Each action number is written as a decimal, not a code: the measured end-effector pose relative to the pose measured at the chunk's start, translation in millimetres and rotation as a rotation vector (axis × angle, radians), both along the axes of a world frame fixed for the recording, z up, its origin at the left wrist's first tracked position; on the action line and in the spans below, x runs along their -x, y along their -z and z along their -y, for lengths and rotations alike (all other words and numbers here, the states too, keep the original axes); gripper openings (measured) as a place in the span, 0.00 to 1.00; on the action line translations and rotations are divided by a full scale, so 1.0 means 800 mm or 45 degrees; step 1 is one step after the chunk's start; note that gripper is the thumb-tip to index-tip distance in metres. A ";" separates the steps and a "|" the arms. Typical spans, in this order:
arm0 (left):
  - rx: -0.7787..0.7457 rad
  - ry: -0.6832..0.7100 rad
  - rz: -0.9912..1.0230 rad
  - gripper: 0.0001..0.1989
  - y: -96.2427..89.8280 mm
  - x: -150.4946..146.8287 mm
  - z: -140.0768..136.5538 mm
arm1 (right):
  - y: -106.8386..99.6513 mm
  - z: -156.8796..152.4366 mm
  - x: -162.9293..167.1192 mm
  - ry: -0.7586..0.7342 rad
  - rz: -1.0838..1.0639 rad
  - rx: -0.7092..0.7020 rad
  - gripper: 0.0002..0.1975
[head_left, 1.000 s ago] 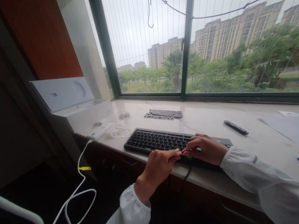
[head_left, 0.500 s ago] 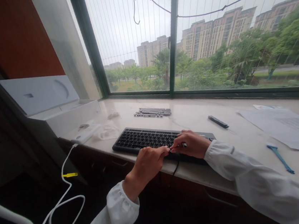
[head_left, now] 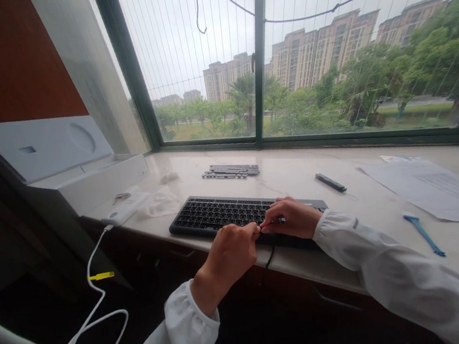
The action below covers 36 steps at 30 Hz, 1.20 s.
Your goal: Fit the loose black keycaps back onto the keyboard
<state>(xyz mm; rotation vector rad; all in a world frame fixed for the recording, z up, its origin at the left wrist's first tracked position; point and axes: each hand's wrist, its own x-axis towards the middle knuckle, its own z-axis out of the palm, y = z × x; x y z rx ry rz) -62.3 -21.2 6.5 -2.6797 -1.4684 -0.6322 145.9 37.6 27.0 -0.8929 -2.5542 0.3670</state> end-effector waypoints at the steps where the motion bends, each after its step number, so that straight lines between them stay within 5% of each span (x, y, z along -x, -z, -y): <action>1: 0.000 -0.004 -0.011 0.14 -0.001 -0.001 0.001 | 0.001 -0.001 0.000 -0.009 -0.010 0.008 0.13; 18: -0.106 0.070 -0.301 0.10 -0.017 -0.006 0.001 | -0.002 0.000 0.002 0.000 -0.009 0.052 0.16; 28: -0.088 0.177 -0.288 0.09 -0.021 0.001 -0.011 | -0.007 0.008 0.003 0.047 0.070 0.004 0.14; 36: -0.006 0.213 -0.024 0.11 -0.015 0.008 -0.015 | -0.003 0.011 0.006 0.158 0.103 0.057 0.14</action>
